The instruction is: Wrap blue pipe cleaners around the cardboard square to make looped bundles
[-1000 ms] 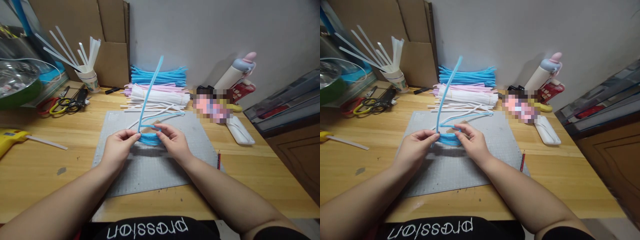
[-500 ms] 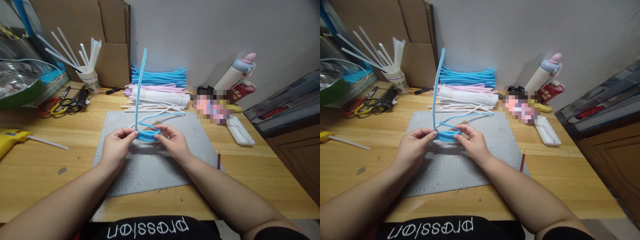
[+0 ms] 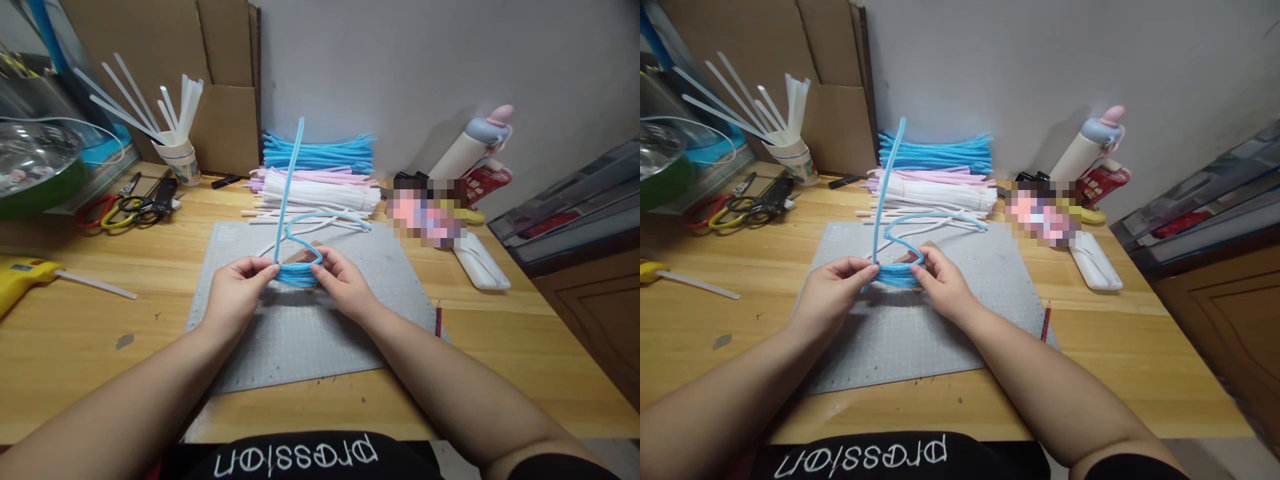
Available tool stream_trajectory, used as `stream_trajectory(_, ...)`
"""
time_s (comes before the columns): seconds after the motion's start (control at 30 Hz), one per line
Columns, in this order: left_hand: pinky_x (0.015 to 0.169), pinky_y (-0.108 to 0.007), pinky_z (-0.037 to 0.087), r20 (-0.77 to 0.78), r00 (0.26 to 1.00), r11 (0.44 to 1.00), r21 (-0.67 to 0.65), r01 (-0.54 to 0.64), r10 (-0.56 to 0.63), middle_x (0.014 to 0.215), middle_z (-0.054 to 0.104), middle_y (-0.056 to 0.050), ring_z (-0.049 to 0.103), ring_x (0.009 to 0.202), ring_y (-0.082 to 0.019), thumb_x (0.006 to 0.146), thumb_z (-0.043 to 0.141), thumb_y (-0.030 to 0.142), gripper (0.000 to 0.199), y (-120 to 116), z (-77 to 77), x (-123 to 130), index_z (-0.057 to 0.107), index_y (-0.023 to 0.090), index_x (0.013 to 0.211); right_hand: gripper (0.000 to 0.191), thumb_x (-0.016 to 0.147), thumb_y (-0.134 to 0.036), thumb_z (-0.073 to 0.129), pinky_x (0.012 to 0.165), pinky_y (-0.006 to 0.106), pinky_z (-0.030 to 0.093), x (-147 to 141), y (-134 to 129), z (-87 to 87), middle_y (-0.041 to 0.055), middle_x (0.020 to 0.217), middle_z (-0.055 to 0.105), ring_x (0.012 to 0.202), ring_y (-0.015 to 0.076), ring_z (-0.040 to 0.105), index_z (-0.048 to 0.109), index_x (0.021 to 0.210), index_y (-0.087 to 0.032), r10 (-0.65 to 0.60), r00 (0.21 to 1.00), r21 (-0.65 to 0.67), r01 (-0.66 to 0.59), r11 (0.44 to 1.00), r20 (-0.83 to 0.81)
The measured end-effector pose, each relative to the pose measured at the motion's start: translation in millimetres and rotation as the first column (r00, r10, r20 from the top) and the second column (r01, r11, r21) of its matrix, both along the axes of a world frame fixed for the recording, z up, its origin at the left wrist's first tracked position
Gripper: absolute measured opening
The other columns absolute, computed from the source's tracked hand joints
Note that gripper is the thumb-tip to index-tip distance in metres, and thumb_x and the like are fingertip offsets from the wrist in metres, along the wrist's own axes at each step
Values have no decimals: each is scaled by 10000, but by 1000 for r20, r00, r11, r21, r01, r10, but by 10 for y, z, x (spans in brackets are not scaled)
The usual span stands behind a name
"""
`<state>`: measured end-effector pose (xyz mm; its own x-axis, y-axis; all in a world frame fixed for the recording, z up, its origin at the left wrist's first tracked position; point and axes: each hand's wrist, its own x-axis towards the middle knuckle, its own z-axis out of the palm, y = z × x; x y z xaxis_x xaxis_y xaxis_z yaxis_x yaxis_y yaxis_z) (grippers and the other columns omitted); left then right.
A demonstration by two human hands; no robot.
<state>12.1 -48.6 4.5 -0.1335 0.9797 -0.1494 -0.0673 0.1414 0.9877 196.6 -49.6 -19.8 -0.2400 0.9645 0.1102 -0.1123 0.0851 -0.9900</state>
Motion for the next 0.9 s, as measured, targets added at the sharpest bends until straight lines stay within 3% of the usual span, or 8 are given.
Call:
stream_trajectory(0.13, 599, -241, 415, -23, 1000, 1000, -9, 11, -11, 637, 682, -27, 570, 589, -140, 556, 824, 298, 210, 2, 18, -4, 717, 152, 662, 522, 859, -337, 603, 924, 370, 517, -5, -15, -15, 80, 1246, 612, 1199, 218, 559, 430, 1349, -283, -41, 999, 57, 41, 998, -12)
stream_trajectory(0.2, 597, -240, 415, -35, 999, 1000, -13, 20, -20, 632, 681, -27, 568, 587, -139, 563, 816, 283, 189, 4, 31, -4, 718, 151, 656, 544, 849, -301, 617, 936, 381, 512, -2, -22, -16, 84, 1292, 581, 1235, 228, 531, 430, 1360, -290, -58, 998, 74, 58, 996, -6)
stream_trajectory(0.47, 594, -235, 408, -63, 998, 1000, 2, -5, 5, 630, 679, -22, 564, 585, -134, 567, 815, 290, 199, 28, 34, -29, 713, 151, 665, 387, 822, -279, 646, 952, 402, 506, 21, -31, -22, 67, 1162, 680, 1090, 212, 636, 604, 1205, -251, -30, 994, 90, 21, 996, 106)
stream_trajectory(0.73, 619, -245, 423, -50, 998, 999, 22, -37, 38, 660, 685, -21, 575, 612, -139, 555, 823, 330, 269, 45, 9, -54, 703, 144, 707, 336, 808, -298, 656, 959, 381, 487, 14, -1, -11, 62, 1137, 700, 1077, 206, 644, 654, 1134, -218, -44, 999, 2, 44, 999, 13)
stream_trajectory(0.9, 630, -254, 434, -45, 999, 999, 27, -23, 25, 666, 681, -21, 577, 621, -142, 559, 821, 326, 270, 51, 7, -54, 696, 141, 710, 273, 786, -331, 676, 868, 357, 509, 34, 22, -9, 50, 1026, 733, 942, 201, 675, 699, 1030, -211, -77, 995, -15, 78, 997, 57)
